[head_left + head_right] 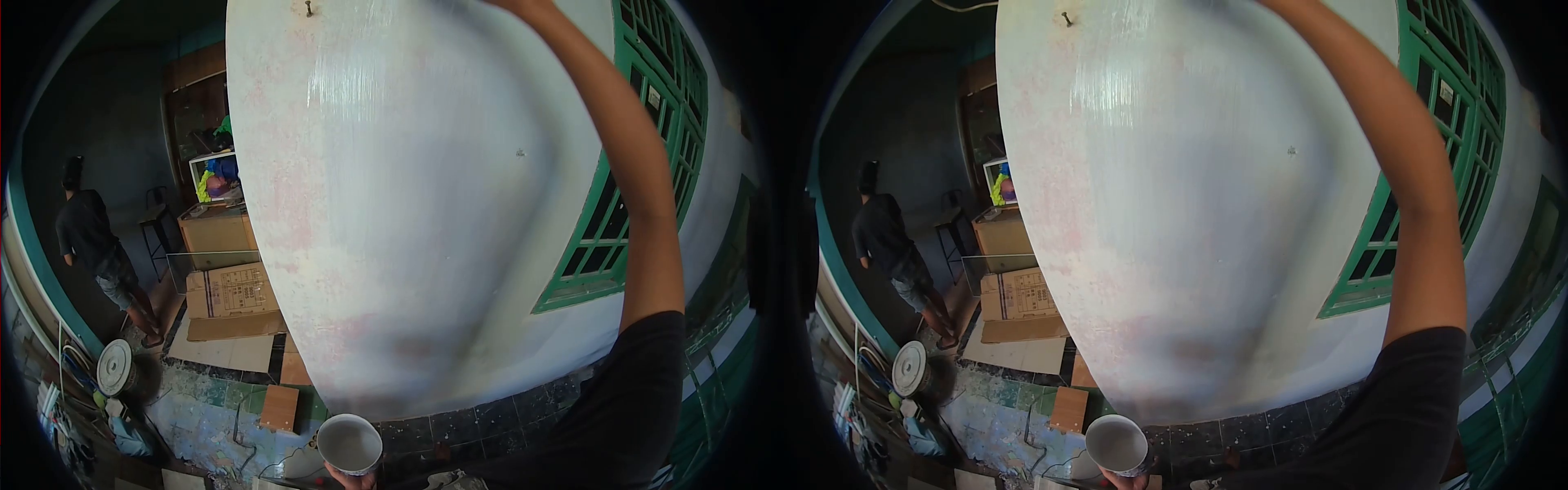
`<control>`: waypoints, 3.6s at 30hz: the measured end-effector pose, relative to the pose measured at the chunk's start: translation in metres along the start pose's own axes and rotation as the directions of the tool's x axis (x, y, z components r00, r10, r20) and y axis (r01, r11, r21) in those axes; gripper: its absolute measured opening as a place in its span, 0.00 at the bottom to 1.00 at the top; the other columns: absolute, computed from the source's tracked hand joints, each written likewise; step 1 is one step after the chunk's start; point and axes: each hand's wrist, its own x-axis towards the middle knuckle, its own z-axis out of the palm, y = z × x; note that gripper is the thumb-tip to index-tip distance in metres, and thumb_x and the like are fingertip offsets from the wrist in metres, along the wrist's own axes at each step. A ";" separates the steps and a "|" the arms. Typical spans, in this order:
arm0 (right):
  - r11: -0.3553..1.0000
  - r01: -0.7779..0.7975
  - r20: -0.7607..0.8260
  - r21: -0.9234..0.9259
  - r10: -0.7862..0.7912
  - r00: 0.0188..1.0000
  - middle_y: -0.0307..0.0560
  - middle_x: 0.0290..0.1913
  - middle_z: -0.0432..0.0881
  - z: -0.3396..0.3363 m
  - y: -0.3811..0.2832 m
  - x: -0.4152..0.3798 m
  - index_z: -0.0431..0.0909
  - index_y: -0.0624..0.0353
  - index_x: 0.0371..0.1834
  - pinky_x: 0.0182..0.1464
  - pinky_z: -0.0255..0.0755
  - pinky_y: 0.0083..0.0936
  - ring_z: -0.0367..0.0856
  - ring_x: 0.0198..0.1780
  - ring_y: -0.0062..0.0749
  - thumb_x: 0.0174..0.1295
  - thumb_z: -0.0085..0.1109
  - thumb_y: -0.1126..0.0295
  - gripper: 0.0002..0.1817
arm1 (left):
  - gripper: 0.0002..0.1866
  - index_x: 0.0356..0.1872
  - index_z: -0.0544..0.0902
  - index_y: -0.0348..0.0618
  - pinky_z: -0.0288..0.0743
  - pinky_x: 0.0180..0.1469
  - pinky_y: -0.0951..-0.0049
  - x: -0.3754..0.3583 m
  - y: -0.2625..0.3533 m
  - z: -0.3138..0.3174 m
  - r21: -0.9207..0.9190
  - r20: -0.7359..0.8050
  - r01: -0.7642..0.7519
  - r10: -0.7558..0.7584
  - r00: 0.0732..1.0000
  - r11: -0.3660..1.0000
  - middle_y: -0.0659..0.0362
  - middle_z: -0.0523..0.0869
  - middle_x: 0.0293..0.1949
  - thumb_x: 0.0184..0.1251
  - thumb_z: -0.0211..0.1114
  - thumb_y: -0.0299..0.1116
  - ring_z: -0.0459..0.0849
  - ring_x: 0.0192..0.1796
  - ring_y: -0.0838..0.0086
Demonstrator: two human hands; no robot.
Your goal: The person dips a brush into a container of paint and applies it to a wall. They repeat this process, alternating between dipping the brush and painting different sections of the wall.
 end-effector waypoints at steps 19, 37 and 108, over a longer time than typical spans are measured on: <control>-0.225 -0.561 0.603 0.797 0.345 0.719 0.50 0.43 0.86 -0.082 -0.396 -0.238 0.81 0.55 0.36 0.45 0.84 0.31 0.88 0.40 0.38 0.55 0.75 0.69 0.11 | 0.37 0.69 0.71 0.42 0.74 0.63 0.57 0.025 0.050 0.044 -0.056 0.120 -0.023 0.030 0.992 0.998 0.51 0.79 0.62 0.69 0.44 0.60 0.79 0.62 0.60; -0.268 -0.892 0.912 0.364 -0.093 0.400 0.49 0.30 0.87 -0.052 -0.491 -0.242 0.86 0.60 0.41 0.35 0.76 0.22 0.85 0.30 0.26 0.56 0.73 0.73 0.10 | 0.39 0.63 0.76 0.38 0.72 0.66 0.51 -0.001 0.016 0.060 0.015 0.065 0.162 -0.162 0.985 0.987 0.44 0.80 0.61 0.66 0.49 0.64 0.80 0.62 0.52; -0.523 -0.797 0.834 0.302 0.551 -0.045 0.42 0.29 0.86 -0.099 -0.504 -0.317 0.83 0.64 0.34 0.38 0.78 0.24 0.84 0.32 0.22 0.57 0.75 0.60 0.16 | 0.40 0.76 0.63 0.50 0.57 0.76 0.48 0.020 -0.013 -0.022 -0.019 -0.296 0.326 -0.316 0.901 0.945 0.56 0.65 0.75 0.70 0.46 0.64 0.63 0.75 0.54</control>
